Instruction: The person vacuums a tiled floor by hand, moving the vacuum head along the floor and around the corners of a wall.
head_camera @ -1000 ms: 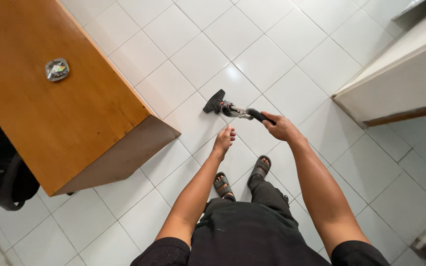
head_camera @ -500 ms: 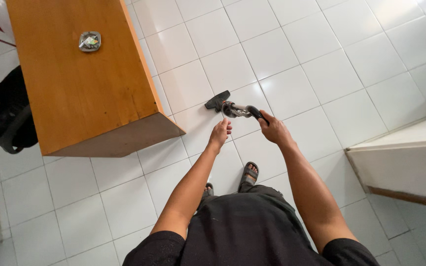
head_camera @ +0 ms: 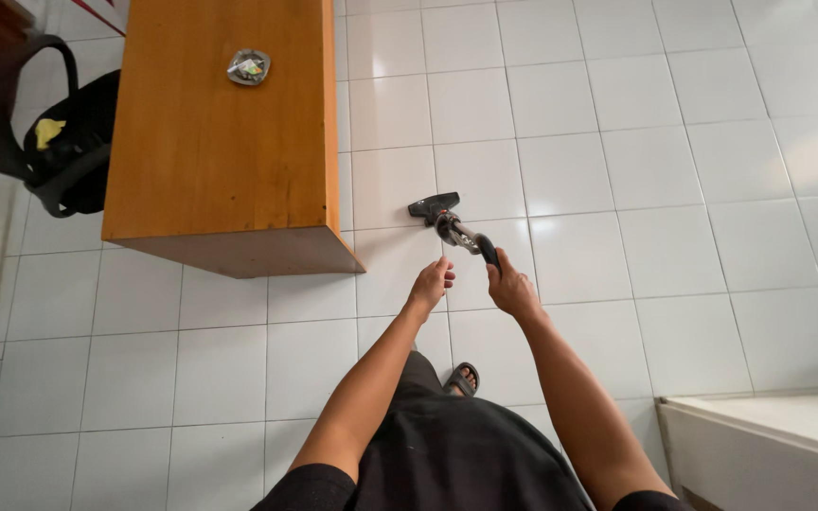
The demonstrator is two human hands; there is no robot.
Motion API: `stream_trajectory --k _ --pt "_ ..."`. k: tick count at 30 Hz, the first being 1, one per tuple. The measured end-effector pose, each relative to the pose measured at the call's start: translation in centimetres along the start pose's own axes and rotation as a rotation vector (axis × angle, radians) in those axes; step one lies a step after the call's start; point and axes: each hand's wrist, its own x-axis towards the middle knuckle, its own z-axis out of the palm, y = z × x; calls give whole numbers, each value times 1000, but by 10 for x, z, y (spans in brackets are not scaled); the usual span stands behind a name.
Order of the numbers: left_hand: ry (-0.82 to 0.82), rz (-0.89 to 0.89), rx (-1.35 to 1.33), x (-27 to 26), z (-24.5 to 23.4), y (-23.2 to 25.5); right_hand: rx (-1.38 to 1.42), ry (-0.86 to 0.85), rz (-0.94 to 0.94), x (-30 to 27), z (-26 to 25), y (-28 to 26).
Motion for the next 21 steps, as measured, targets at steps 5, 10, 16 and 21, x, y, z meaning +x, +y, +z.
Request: stream_trajectory --k 5,10,16,21 --pt "7 -40 -22 24 -3 12 -2 -26 -20 36 8 -11" --pt "-30 -53 -49 67 0 40 -23 -38 -16 88 -1 -23" --pt "-83 21 -34 117 -11 104 54 -9 -128 157 -27 -69" --pt "-122 -56 -32 155 -36 144 182 -191 132 185 -56 -140"
